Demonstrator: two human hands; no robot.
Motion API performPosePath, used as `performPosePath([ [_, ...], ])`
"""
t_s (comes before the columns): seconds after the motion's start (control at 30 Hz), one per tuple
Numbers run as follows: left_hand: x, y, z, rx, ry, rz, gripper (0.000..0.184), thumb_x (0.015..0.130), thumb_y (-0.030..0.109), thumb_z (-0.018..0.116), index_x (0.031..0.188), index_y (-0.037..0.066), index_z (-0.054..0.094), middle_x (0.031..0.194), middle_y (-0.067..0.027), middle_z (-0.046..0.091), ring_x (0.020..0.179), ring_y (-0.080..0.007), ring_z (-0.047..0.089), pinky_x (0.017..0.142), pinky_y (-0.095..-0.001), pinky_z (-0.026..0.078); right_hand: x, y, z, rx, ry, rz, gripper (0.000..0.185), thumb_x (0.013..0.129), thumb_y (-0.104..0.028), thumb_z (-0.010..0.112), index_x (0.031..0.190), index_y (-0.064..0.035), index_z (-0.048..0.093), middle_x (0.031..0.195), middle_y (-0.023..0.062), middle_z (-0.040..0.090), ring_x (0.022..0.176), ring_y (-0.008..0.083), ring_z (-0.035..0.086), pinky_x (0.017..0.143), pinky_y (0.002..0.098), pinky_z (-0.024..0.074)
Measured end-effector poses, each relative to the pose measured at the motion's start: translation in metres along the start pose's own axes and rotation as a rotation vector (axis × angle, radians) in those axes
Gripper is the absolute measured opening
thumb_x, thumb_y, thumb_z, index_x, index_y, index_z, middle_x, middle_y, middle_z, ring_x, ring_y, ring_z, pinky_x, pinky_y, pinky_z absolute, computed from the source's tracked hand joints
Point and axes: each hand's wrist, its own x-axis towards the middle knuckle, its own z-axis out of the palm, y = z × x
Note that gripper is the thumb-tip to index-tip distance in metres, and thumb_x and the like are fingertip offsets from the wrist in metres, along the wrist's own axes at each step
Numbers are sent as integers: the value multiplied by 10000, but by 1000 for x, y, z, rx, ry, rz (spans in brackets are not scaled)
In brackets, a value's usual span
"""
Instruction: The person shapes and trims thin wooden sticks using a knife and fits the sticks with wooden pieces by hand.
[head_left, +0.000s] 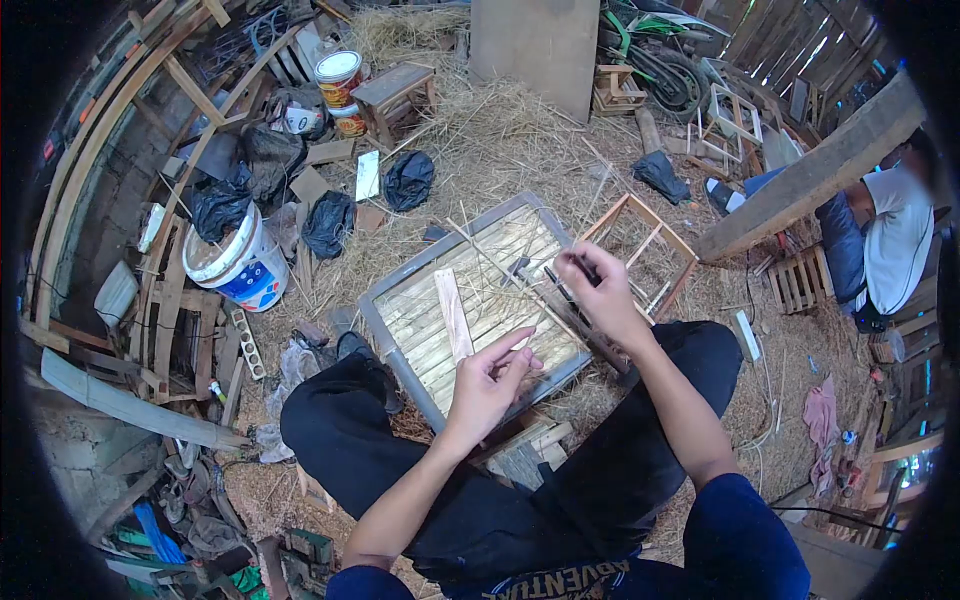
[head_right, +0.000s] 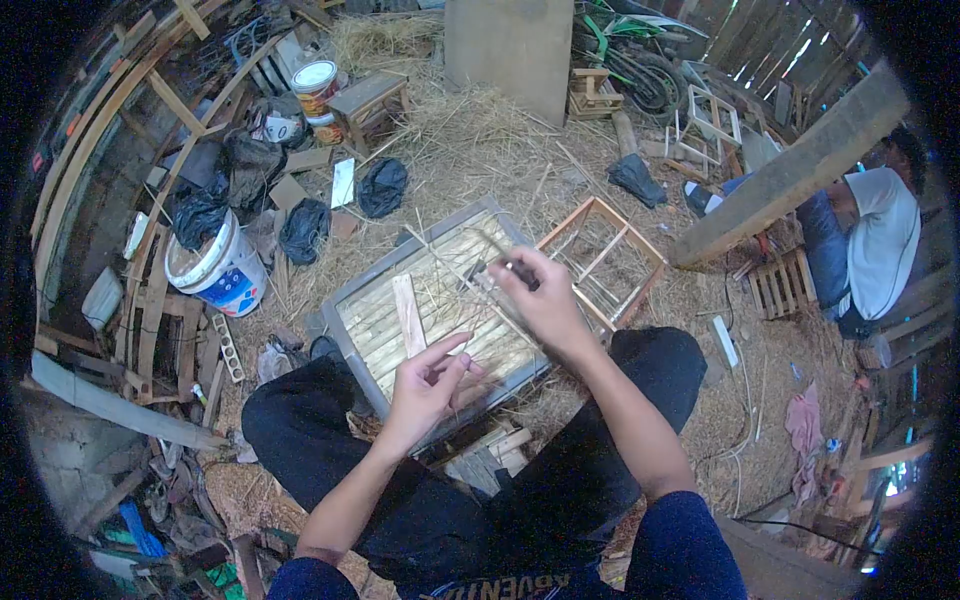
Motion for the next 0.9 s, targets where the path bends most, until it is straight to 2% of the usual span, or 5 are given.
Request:
performPosePath([
  [0.17, 2, -2, -4, 1, -42, 13, 360, 1035, 193, 595, 1336, -4, 588, 917, -87, 738, 541, -26, 499, 490, -194, 409, 5, 0, -7, 218, 64, 202, 243, 1002, -260, 658, 957, -22, 653, 698, -85, 506, 597, 12, 410, 526, 222, 327],
  [0.3, 2, 12, -8, -355, -150, -139, 335, 1057, 231, 549, 1306, 7, 562, 955, -138, 722, 534, -62, 552, 459, -188, 418, -3, -3, 4, 503, -107, 353, 282, 997, -326, 664, 1000, -47, 623, 645, -94, 447, 497, 5, 354, 436, 195, 235],
  [0.47, 4, 17, -14, -557, -125, -171, 270, 1054, 255, 539, 1224, 47, 562, 900, -121, 683, 528, -99, 543, 431, -219, 407, -24, 7, 31, 599, -456, 444, 305, 1001, -345, 650, 1029, -41, 643, 684, -65, 531, 536, 13, 404, 471, 202, 290],
  [0.67, 7, 11, -14, -693, -30, -274, 149, 1049, 230, 555, 1082, 85, 545, 774, -30, 601, 501, -84, 473, 420, -205, 357, -28, -4, 40, 393, -485, 278, 295, 1009, -288, 652, 1115, -13, 651, 891, -27, 641, 797, 62, 569, 675, 246, 457],
  [0.9, 9, 4, -23, -798, 1, -157, 134, 1057, 214, 544, 1106, 89, 547, 783, -7, 547, 469, -38, 348, 428, -201, 271, -30, 3, 38, 38, -386, 52, 357, 1031, -351, 594, 1040, 2, 649, 866, 43, 639, 832, 118, 576, 764, 299, 469],
])
